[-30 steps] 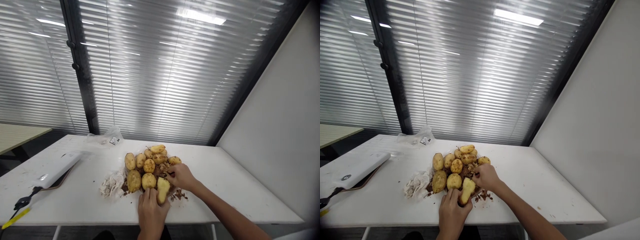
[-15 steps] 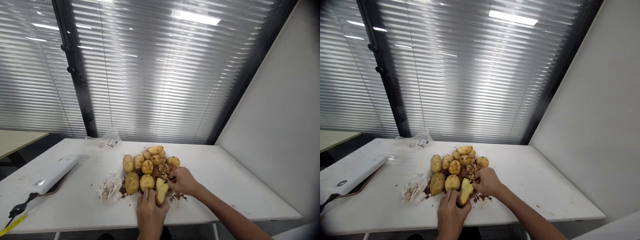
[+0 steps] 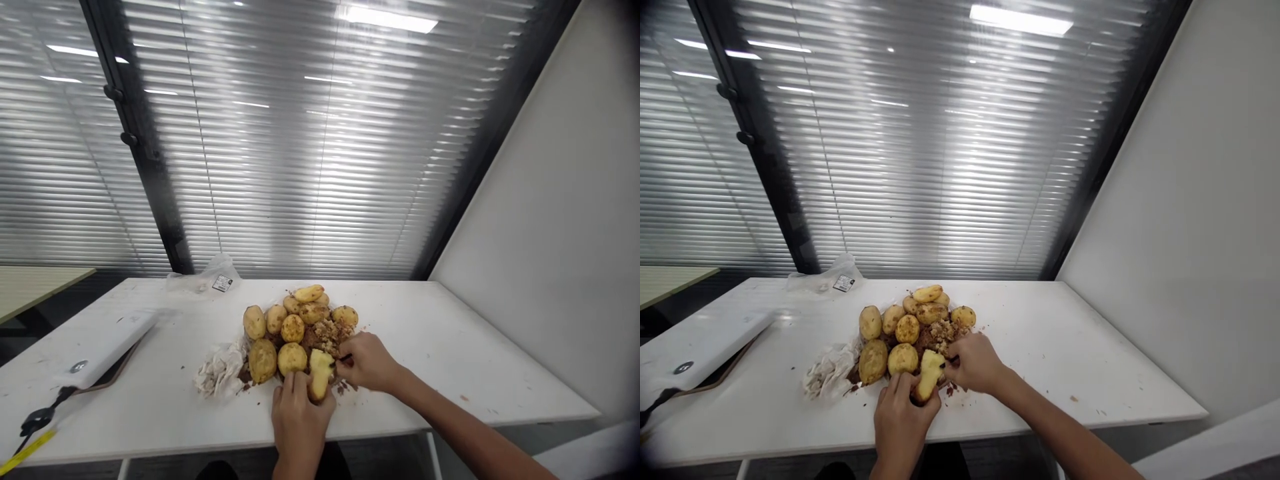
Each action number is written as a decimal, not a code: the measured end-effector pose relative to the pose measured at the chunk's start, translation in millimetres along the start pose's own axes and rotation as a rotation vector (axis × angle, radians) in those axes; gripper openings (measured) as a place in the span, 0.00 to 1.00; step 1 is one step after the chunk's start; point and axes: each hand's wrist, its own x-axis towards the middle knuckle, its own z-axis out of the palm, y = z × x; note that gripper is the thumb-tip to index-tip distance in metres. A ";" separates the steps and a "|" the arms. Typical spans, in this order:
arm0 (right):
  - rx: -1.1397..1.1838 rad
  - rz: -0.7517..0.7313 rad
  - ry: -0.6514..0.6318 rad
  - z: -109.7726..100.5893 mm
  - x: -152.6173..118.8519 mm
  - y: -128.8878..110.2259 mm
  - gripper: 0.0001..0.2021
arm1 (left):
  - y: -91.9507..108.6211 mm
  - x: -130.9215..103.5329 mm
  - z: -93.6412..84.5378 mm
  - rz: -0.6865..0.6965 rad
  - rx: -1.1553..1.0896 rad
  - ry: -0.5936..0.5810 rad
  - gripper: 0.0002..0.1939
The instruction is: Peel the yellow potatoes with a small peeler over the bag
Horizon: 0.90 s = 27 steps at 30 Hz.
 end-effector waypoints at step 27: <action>0.550 0.044 0.491 6.8 8.7 34.9 0.17 | 11.1 41.9 -48.4 -0.654 -0.317 -0.405 0.25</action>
